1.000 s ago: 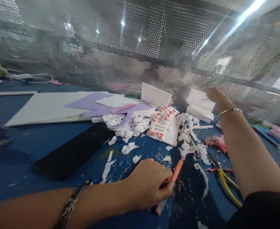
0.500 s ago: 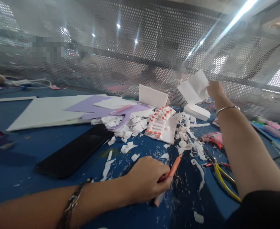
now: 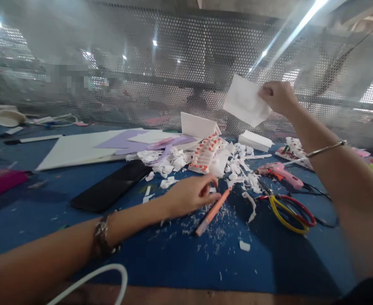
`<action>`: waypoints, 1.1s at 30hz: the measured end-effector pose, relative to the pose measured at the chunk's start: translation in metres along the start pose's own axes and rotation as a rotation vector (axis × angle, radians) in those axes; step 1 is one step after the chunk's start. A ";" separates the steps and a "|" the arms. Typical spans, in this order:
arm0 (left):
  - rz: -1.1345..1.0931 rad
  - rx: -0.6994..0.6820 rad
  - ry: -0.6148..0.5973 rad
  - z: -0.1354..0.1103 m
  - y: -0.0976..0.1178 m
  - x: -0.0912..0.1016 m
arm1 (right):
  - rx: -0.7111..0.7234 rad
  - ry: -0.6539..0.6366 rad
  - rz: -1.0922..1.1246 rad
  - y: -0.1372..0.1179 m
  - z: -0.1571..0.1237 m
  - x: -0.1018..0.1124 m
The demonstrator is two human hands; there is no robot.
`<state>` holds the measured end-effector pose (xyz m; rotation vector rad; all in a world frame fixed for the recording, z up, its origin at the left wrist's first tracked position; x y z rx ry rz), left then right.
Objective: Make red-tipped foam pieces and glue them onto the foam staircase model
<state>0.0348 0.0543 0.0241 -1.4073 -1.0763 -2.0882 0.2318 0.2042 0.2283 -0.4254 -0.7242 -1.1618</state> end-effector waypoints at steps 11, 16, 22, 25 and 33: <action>0.087 -0.113 0.421 0.023 0.028 0.088 | 0.340 -0.202 0.383 -0.103 -0.117 0.041; -0.304 -0.098 0.343 0.020 0.024 0.069 | 0.290 -0.227 0.572 -0.089 -0.130 0.043; -0.439 -0.078 0.422 0.015 0.020 0.073 | 0.122 0.002 0.529 -0.064 -0.142 0.039; -0.279 -0.222 0.459 0.007 0.050 0.083 | 0.290 -0.084 0.564 -0.096 -0.163 0.038; 0.174 -0.418 0.765 -0.026 0.105 0.103 | 0.146 -0.233 0.445 -0.093 -0.183 0.042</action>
Point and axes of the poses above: each hand's wrist, its own z-axis towards the middle knuckle, its own x-axis out of the back of the hand, y = z × x, the point moved 8 cm from there along z, towards the middle knuckle, and after that the axes turned 1 degree about -z, right-handed, at the moved point
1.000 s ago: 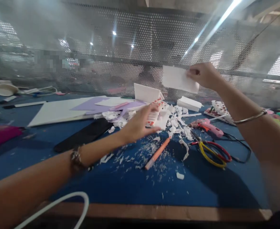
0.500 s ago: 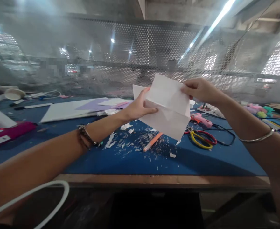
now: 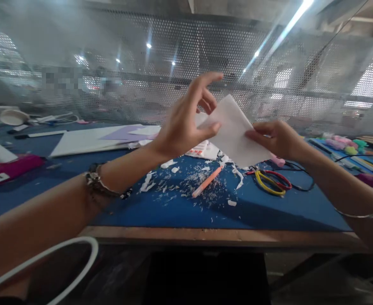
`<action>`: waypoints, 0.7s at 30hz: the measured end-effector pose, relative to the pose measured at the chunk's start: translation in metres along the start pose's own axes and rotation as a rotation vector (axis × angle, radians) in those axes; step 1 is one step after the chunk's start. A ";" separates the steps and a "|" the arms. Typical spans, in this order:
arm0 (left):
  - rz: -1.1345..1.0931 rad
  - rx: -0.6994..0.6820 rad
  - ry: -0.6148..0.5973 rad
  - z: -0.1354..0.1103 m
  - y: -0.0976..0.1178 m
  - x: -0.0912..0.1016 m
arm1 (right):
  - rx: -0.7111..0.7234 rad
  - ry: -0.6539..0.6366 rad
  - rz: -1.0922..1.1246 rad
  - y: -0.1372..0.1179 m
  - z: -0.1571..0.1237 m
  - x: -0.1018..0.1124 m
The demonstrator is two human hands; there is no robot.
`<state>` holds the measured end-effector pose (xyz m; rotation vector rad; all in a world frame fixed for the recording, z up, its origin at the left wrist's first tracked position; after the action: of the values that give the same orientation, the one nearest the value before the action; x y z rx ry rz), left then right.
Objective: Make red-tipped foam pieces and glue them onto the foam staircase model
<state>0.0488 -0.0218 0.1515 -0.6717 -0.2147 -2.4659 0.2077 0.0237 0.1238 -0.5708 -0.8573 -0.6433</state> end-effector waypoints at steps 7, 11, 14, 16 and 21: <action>0.080 0.398 -0.874 -0.085 -0.027 -0.087 | -0.355 0.181 0.112 0.064 -0.013 0.028; -0.078 0.473 -0.979 -0.105 -0.040 -0.097 | -0.286 0.339 0.029 0.053 -0.024 0.039; -0.087 0.437 -0.950 -0.105 -0.045 -0.092 | -0.201 0.521 -0.083 0.032 -0.036 0.048; -0.045 0.402 -0.966 -0.108 -0.046 -0.091 | -0.091 0.566 -0.207 0.012 -0.041 0.046; 0.071 0.263 -0.857 -0.110 -0.063 -0.087 | 0.104 0.455 -0.433 -0.008 -0.045 0.020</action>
<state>0.0291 0.0399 0.0118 -1.5355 -0.7986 -1.8871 0.2339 -0.0178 0.1178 -0.1264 -0.5776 -1.0683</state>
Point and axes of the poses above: each hand's wrist, its own z-axis towards the middle knuckle, its own x-axis out of the back of the hand, y = z × x, the point moved 8 cm from there along z, towards the middle knuckle, and after that the axes turned 1 degree about -z, right-handed, at the moved point
